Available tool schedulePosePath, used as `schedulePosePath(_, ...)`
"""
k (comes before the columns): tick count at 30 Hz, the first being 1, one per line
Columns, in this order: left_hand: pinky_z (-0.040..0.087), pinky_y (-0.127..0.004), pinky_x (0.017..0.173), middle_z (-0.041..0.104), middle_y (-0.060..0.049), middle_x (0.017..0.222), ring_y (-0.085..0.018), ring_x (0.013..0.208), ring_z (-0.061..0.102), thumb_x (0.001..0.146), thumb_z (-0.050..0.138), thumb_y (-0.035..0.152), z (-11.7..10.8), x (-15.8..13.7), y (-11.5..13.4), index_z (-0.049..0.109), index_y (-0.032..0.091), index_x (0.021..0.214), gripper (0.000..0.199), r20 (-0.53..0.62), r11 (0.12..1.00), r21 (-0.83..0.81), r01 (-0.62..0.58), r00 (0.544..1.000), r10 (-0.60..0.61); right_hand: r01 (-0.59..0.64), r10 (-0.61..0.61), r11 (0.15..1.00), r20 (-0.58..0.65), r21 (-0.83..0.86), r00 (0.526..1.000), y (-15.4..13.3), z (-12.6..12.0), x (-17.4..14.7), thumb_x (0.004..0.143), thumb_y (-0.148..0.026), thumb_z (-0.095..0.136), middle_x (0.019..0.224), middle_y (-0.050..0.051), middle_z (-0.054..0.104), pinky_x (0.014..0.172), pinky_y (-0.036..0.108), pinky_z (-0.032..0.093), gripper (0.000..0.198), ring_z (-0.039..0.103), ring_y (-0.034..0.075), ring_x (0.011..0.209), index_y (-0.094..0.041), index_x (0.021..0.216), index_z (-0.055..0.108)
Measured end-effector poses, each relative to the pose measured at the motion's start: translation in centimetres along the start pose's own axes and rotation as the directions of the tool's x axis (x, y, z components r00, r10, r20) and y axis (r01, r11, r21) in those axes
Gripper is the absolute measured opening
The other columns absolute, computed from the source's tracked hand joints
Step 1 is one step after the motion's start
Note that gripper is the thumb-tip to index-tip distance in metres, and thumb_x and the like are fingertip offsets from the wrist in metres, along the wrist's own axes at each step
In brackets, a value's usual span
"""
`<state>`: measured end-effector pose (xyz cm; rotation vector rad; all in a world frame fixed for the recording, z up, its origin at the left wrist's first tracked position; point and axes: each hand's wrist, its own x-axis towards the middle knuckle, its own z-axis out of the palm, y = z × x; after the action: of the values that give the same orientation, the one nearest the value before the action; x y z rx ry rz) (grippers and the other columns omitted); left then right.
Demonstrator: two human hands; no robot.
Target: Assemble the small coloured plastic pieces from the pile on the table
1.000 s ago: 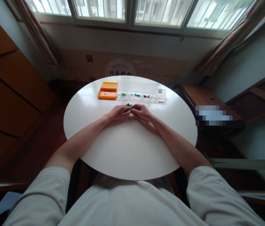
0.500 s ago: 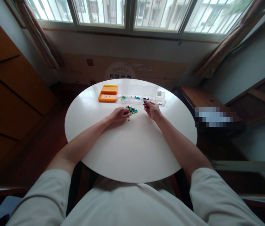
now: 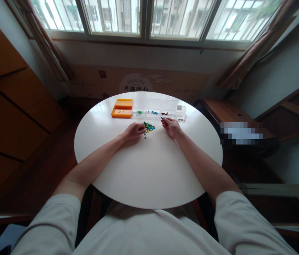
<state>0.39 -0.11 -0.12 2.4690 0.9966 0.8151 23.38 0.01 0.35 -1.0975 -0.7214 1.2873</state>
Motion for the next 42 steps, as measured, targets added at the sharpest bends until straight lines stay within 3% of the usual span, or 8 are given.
schedulePosePath(6,0.020,-0.022,0.051,0.029,0.005,0.051,-0.005,0.050,0.027,0.083,0.043,0.037,0.0,0.1,0.0,0.041,0.014,0.054,0.037,0.014,1.000,0.016,-0.009,1.000,0.009,0.017,-0.016,0.999,0.020,-0.046,1.000,0.0,0.1,-0.2,0.071,-0.015,0.072,0.066,0.000,0.065,0.055,0.015,0.051,0.010,0.059,0.005,0.056,-0.015,0.077,0.063)
schedulePosePath(19,0.023,-0.021,0.053,0.037,0.004,0.051,-0.006,0.050,0.030,0.083,0.044,0.036,0.1,0.1,-0.1,0.048,0.014,0.056,0.035,0.043,0.999,0.047,-0.010,0.999,0.008,0.012,-0.012,1.000,-0.002,0.004,1.000,-0.4,0.5,0.1,0.070,-0.008,0.070,0.066,0.001,0.067,0.058,0.018,0.054,0.011,0.060,0.006,0.057,-0.014,0.075,0.063)
schedulePosePath(31,0.024,-0.021,0.053,0.041,0.004,0.052,-0.006,0.051,0.032,0.084,0.043,0.038,-0.1,0.1,-0.2,0.049,0.014,0.056,0.038,0.044,0.999,0.054,-0.005,0.999,0.002,0.041,-0.064,0.988,-0.152,-0.148,0.986,-1.4,5.2,4.6,0.076,-0.006,0.061,0.056,-0.002,0.058,0.052,0.021,0.053,0.011,0.058,0.007,0.050,-0.015,0.074,0.055)
schedulePosePath(35,0.024,-0.022,0.053,0.041,0.004,0.052,-0.006,0.051,0.034,0.085,0.043,0.038,-0.2,0.2,-0.3,0.050,0.014,0.057,0.037,0.051,0.999,0.048,0.005,0.999,-0.008,0.022,-0.049,0.984,-0.143,-0.179,0.989,-1.6,5.7,5.5,0.075,-0.009,0.062,0.057,-0.003,0.060,0.048,0.018,0.049,0.019,0.055,0.007,0.049,-0.018,0.088,0.052)
schedulePosePath(38,0.023,-0.022,0.052,0.040,0.004,0.051,-0.006,0.050,0.033,0.085,0.043,0.038,-0.2,0.2,-0.1,0.049,0.014,0.056,0.038,0.048,0.999,0.050,0.006,0.999,-0.008,-0.012,-0.016,0.987,-0.169,-0.163,0.985,-1.9,5.6,5.1,0.074,-0.013,0.062,0.060,-0.004,0.061,0.044,0.016,0.043,0.026,0.051,0.006,0.048,-0.021,0.097,0.051)
schedulePosePath(42,0.022,-0.023,0.052,0.038,0.004,0.050,-0.006,0.050,0.031,0.084,0.044,0.037,-0.2,0.2,0.1,0.049,0.014,0.055,0.038,0.052,0.999,0.050,0.012,0.999,-0.015,-0.017,-0.001,0.989,-0.120,-0.149,0.993,-2.1,5.2,3.0,0.072,-0.018,0.059,0.065,-0.003,0.062,0.043,0.016,0.038,0.020,0.049,0.005,0.048,-0.021,0.092,0.057)
